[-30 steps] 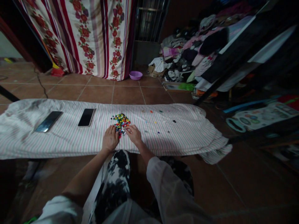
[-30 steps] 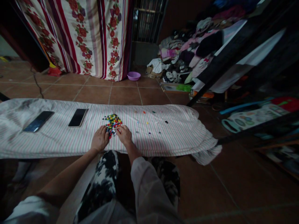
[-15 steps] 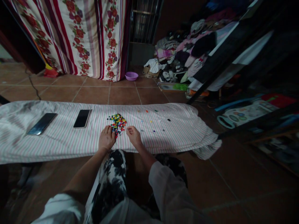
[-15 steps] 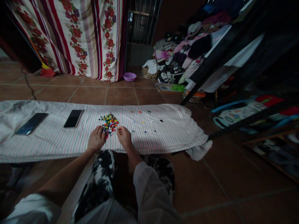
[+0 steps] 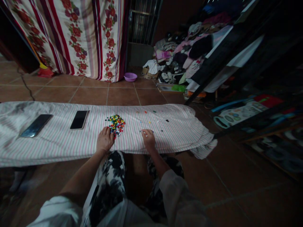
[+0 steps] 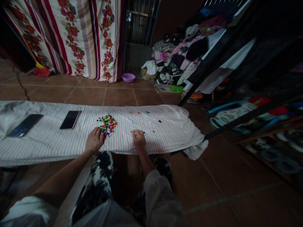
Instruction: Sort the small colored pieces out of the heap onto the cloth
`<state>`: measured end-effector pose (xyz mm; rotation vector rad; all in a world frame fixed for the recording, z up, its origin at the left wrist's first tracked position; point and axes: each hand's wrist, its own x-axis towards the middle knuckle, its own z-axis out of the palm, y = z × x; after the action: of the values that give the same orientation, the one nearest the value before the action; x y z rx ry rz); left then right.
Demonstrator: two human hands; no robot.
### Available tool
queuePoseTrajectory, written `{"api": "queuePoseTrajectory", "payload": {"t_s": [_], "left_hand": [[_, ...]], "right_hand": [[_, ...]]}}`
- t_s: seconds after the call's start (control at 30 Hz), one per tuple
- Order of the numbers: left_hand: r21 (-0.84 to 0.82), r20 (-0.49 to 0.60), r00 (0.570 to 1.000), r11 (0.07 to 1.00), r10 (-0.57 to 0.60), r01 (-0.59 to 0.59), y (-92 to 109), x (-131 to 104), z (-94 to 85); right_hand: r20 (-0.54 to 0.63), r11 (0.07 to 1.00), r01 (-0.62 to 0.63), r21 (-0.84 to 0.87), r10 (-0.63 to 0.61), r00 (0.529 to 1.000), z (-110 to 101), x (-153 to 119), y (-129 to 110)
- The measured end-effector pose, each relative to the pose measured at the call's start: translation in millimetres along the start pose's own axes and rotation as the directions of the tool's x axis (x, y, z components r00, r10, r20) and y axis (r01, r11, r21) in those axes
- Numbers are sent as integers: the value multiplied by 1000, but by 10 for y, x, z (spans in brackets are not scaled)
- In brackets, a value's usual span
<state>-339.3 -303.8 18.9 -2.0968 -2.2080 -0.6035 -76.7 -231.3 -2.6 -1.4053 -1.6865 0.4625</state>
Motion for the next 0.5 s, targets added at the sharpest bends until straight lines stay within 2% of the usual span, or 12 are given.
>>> {"api": "queuePoseTrajectory", "payload": {"t_s": [0.23, 0.5], "left_hand": [[-26, 4, 999, 999, -35, 35, 22, 2, -26], [-6, -15, 1000, 1000, -1, 1, -13, -7, 29]], "right_hand": [[64, 997, -6, -79, 11, 998, 42, 5, 66], [10, 998, -19, -57, 19, 1000, 38, -30, 70]]}}
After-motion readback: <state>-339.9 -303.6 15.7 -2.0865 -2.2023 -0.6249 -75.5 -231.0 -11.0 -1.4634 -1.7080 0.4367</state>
